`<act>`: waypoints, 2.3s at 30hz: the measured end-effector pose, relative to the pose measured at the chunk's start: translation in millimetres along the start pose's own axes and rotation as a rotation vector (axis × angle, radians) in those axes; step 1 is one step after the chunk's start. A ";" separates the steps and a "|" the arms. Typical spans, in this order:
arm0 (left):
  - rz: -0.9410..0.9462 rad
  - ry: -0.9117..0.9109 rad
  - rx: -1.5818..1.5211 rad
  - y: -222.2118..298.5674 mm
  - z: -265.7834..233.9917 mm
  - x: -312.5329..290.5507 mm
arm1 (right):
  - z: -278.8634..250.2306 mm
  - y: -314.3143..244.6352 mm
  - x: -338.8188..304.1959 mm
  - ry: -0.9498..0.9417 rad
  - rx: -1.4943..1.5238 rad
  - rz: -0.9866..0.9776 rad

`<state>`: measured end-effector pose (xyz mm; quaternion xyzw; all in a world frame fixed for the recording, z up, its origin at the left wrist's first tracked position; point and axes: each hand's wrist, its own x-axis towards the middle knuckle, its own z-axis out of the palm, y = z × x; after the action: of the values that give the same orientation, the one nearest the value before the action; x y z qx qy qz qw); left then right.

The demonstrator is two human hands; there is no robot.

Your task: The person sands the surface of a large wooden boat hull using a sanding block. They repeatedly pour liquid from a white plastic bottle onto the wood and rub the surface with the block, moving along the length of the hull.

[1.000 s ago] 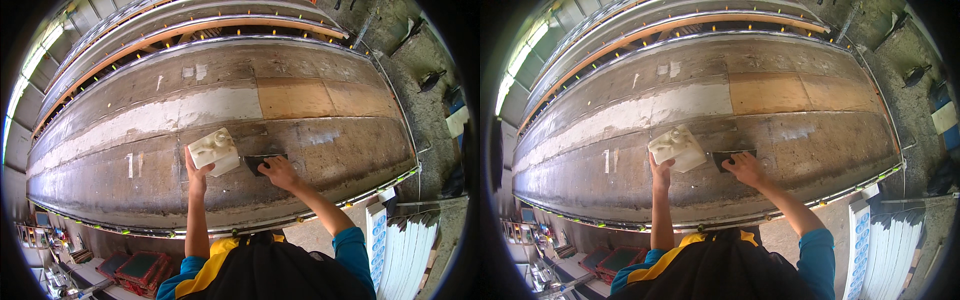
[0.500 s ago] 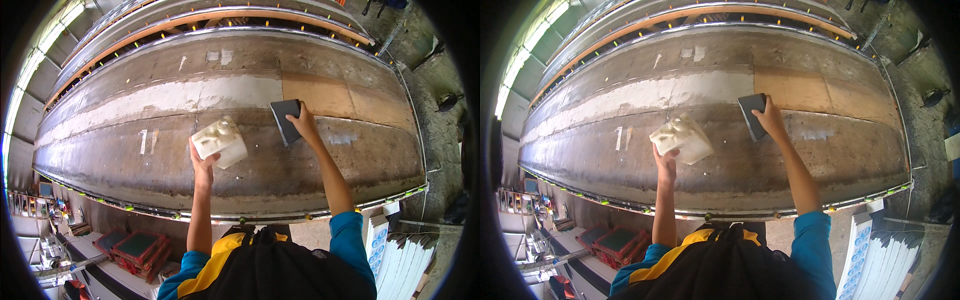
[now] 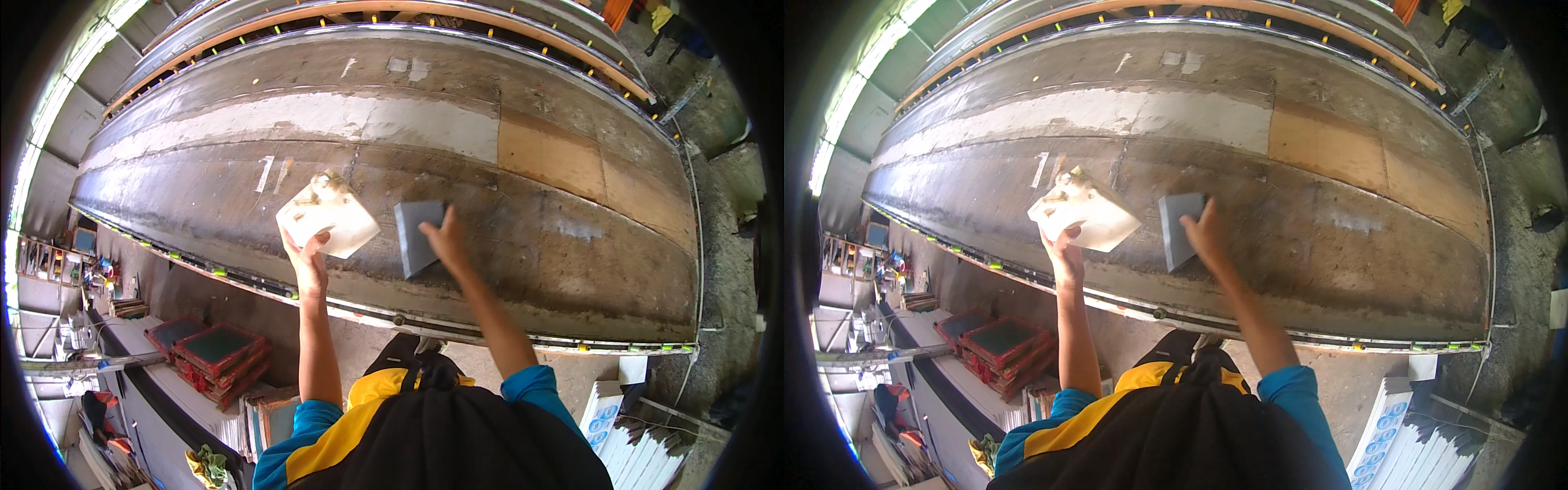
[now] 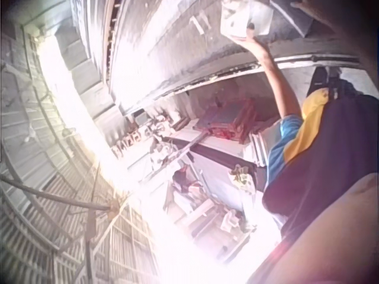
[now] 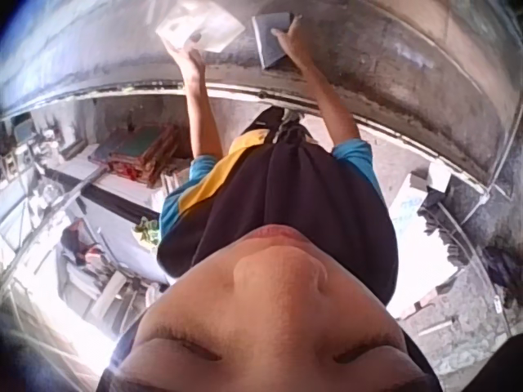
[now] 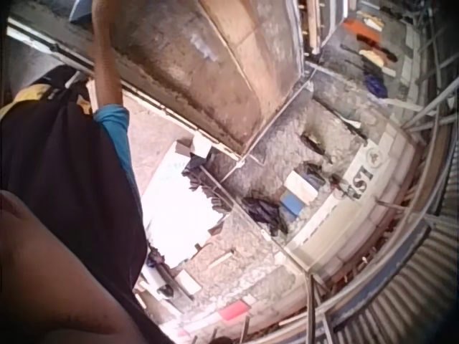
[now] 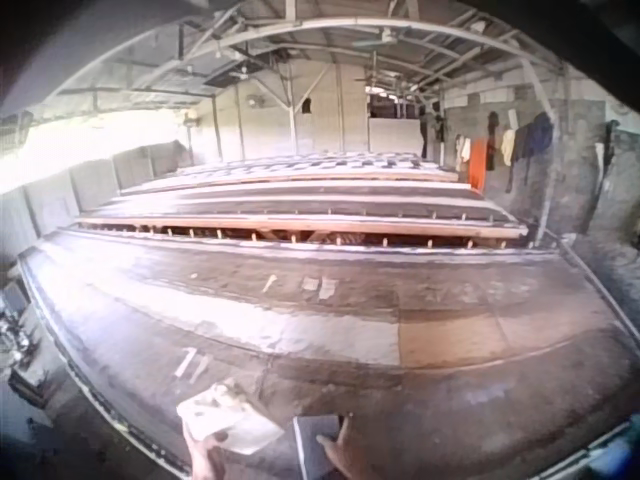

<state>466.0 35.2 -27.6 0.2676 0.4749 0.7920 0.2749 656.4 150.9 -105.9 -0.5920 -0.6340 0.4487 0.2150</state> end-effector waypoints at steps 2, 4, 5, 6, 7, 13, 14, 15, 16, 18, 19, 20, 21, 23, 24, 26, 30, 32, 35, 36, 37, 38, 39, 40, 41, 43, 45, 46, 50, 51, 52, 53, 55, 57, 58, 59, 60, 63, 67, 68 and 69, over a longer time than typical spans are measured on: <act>-0.035 -0.035 -0.028 1.1 0.1 -6.8 | -33.5 35.7 32.0 0.207 0.011 -0.034; -0.097 -0.062 -0.031 -6.3 -14.3 -16.0 | -77.6 50.9 42.6 0.280 -0.034 0.110; -0.123 -0.081 -0.037 -7.1 -18.6 -18.9 | -101.4 63.1 45.6 0.321 -0.067 0.085; -0.124 -0.091 -0.044 -7.7 -16.6 -24.3 | -117.1 72.8 46.5 0.363 -0.099 0.065; -0.164 -0.106 -0.051 -11.3 -14.6 -28.0 | -124.2 76.0 48.3 0.357 -0.114 0.048; -0.285 -0.173 -0.056 -16.9 5.7 -52.0 | -67.6 15.9 34.6 0.243 -0.133 -0.097; -0.294 -0.199 -0.047 -18.0 11.8 -52.4 | -58.5 20.8 39.9 0.234 -0.180 -0.121; -0.304 -0.228 -0.039 -19.0 18.9 -53.3 | -56.0 27.8 44.4 0.227 -0.227 -0.143; -0.310 -0.241 -0.024 -18.8 20.4 -54.2 | -63.6 35.5 46.6 0.151 -0.087 -0.068; -0.316 -0.258 -0.019 -22.4 28.6 -55.6 | -94.0 72.7 44.7 0.307 -0.084 0.058; -0.313 -0.237 -0.005 -22.6 24.7 -56.9 | -114.0 75.0 33.4 0.298 -0.057 0.157; -0.339 -0.230 -0.002 -20.8 26.1 -58.1 | -141.2 79.8 19.7 0.299 -0.034 0.263; -0.341 -0.254 -0.012 -23.7 32.5 -58.6 | -174.3 106.8 15.6 0.402 -0.132 0.256; -0.339 -0.286 -0.017 -28.9 38.9 -60.0 | -228.5 142.8 5.8 0.520 -0.247 0.308; -0.349 -0.293 -0.023 -32.4 39.8 -60.6 | -246.8 145.6 0.2 0.545 -0.267 0.364; -0.392 -0.328 -0.021 -31.2 49.0 -61.1 | -244.1 134.9 3.0 0.508 -0.292 0.313; -0.454 -0.372 0.017 -30.7 64.6 -58.8 | -165.7 79.8 27.5 0.364 -0.206 0.158; -0.482 -0.429 0.041 -31.7 75.4 -55.1 | -125.6 59.1 37.5 0.294 -0.075 0.042; -0.416 -0.510 0.090 -38.1 84.2 -48.8 | -127.9 69.7 47.2 0.313 -0.120 0.075; -0.376 -0.546 0.115 -43.6 82.0 -45.1 | -137.3 77.7 45.4 0.359 -0.144 0.114; -0.384 -0.549 0.090 -45.1 83.0 -42.2 | -156.7 90.4 41.5 0.375 -0.111 0.195; -0.393 -0.541 0.067 -42.7 84.1 -42.2 | -181.4 103.8 34.3 0.381 -0.081 0.275; -0.407 -0.537 0.042 -40.2 86.9 -44.1 | -205.8 118.7 22.5 0.457 -0.028 0.320; -0.412 -0.525 0.047 -36.1 91.4 -46.3 | -227.9 130.3 10.5 0.530 0.032 0.359; -0.406 -0.516 0.084 -38.2 94.2 -49.0 | -250.7 139.2 -3.3 0.556 0.106 0.387; -0.394 -0.518 0.149 -42.4 102.8 -56.8 | -272.7 142.7 -15.6 0.602 0.078 0.412; -0.422 -0.548 0.107 -40.7 116.7 -67.6 | -273.2 157.5 -5.0 0.655 -0.098 0.381; -0.428 -0.556 0.082 -40.3 126.1 -72.7 | -269.0 170.8 5.2 0.695 -0.169 0.352; -0.392 -0.510 0.100 -45.0 147.3 -107.6 | -209.5 122.4 5.6 0.248 -0.095 0.152; -0.373 -0.472 0.089 -46.9 151.1 -118.6 | -208.9 122.2 2.0 0.166 -0.071 0.115; -0.352 -0.428 0.078 -47.4 154.7 -131.1 | -220.4 129.3 -3.6 0.199 -0.106 0.133; -0.327 -0.379 0.069 -47.4 159.0 -143.8 | -236.7 136.9 -7.7 0.230 -0.141 0.145; -0.311 -0.263 0.041 -54.2 163.1 -167.7 | -276.7 177.1 -4.7 0.320 -0.081 0.165; -0.275 -0.180 0.047 -56.2 170.9 -186.6 | -324.2 219.1 2.4 0.421 -0.069 0.202; -0.268 -0.155 0.052 -59.0 170.4 -196.2 | -339.9 225.6 2.9 0.449 -0.158 0.220; -0.258 -0.130 0.051 -62.3 170.6 -204.9 | -355.9 222.8 3.3 0.383 -0.176 0.161; -0.248 -0.105 0.051 -62.7 170.7 -213.2 | -367.4 218.8 6.0 0.317 -0.192 0.102; -0.264 -0.106 0.037 -68.5 181.2 -230.1 | -397.1 217.9 34.9 0.444 -0.401 -0.175; -0.258 -0.225 0.071 -68.2 185.7 -242.5 | -345.8 177.0 13.9 0.258 -0.579 -0.328; -0.251 -0.255 0.087 -69.4 187.0 -242.9 | -328.1 178.5 3.9 0.217 -0.732 -0.492; -0.244 -0.299 0.094 -70.6 192.4 -240.4 | -310.5 198.4 -0.6 0.255 -0.782 -0.659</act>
<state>780.3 13.9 -52.2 0.3353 0.4940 0.6813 0.4235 1016.8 227.3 -112.3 -0.4473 -0.8754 0.0114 0.1830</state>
